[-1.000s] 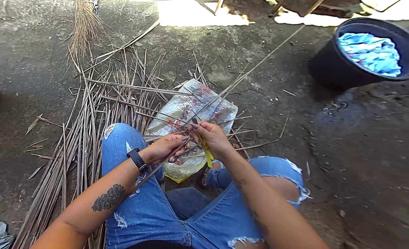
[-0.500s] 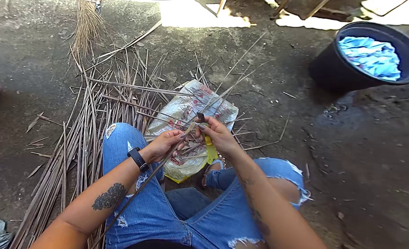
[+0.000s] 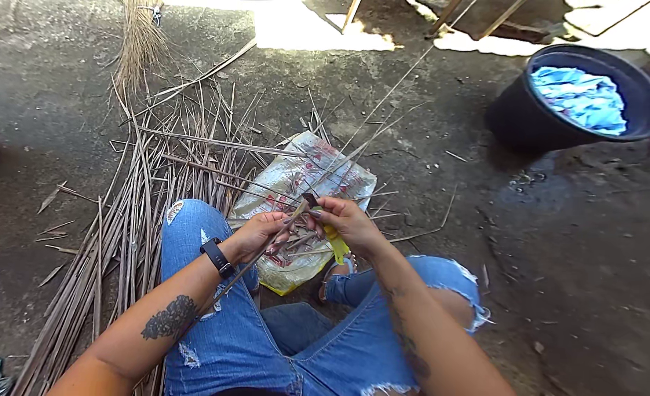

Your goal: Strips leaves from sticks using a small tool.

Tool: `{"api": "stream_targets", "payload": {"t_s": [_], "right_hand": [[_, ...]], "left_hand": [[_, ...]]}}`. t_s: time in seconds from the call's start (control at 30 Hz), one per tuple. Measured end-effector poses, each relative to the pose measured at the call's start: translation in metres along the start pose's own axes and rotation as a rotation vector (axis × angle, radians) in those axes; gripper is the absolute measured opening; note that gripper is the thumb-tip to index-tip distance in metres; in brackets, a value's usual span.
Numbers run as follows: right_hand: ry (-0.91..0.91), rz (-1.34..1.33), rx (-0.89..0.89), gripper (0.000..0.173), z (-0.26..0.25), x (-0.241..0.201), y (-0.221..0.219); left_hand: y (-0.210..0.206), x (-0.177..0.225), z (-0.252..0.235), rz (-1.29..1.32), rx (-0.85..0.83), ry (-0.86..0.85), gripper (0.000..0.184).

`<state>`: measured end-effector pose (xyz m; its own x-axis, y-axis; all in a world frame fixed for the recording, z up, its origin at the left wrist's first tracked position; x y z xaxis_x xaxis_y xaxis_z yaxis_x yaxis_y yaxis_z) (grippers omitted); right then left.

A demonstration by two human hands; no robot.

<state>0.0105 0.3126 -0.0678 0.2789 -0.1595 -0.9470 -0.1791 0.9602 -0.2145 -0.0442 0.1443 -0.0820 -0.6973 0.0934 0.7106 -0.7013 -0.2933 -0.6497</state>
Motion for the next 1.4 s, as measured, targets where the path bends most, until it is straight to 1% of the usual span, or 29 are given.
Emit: {"api": "stream_targets", "payload": {"t_s": [0.1,0.2,0.37,0.53,0.6,0.77,0.83,0.93,0.97,1.1,1.17,1.27,1.33,1.4], "right_hand": [[-0.009,-0.002,-0.006,0.016,0.002,-0.002,0.002],[0.021,-0.009,-0.001,0.017,0.002,-0.003,0.005],[0.011,0.015,-0.039,0.015,0.002,-0.004,0.000],[0.061,0.047,0.067,0.016,0.002,-0.006,0.008],[0.049,0.042,0.036,0.016,0.002,-0.005,0.005],[-0.048,0.042,-0.142,0.015,-0.001,0.005,-0.012],[-0.033,0.044,-0.116,0.016,-0.002,0.004,-0.011],[0.012,0.025,-0.008,0.015,-0.001,-0.003,-0.002],[0.012,0.027,-0.005,0.015,0.000,-0.002,-0.002],[-0.026,0.097,-0.095,0.012,-0.002,0.006,-0.010],[-0.008,0.129,-0.047,0.014,0.000,0.002,-0.005],[0.095,0.156,0.132,0.015,0.003,-0.004,0.009],[0.184,0.210,0.246,0.020,0.006,-0.007,0.013],[0.222,0.269,0.259,0.028,0.006,-0.009,0.010]], "left_hand": [[-0.001,0.001,0.001,-0.005,0.005,-0.003,0.030],[0.000,0.002,0.000,-0.002,0.008,-0.003,0.030],[0.001,0.000,0.001,0.004,0.010,0.009,0.029],[-0.001,0.002,0.000,0.005,0.003,0.000,0.030],[-0.001,0.001,0.000,0.004,0.006,0.003,0.029],[0.000,-0.001,0.001,-0.002,0.020,0.011,0.029],[0.000,0.000,0.000,-0.005,0.021,0.000,0.029],[-0.001,0.001,0.000,-0.003,0.006,-0.010,0.029],[-0.001,0.001,-0.001,-0.004,0.004,-0.010,0.029],[-0.001,0.001,0.001,-0.039,0.029,0.010,0.028],[-0.001,0.002,0.001,-0.046,0.034,-0.002,0.028],[0.002,0.003,0.000,-0.019,0.032,-0.035,0.028],[0.001,0.003,0.000,-0.010,0.015,-0.037,0.030],[0.000,0.003,-0.001,-0.003,0.000,-0.036,0.030]]}}
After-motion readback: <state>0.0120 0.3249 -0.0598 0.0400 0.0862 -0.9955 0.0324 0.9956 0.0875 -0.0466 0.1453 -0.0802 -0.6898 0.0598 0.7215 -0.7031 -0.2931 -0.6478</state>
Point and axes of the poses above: each hand's wrist, its own z-axis away from the middle knuckle, its own y-axis out of the back of the hand, x = y × z, the point moved 6 cm from there along -z, towards the middle knuckle, and after that the axes turned 13 degrees about -x, right-handed, at the moved point
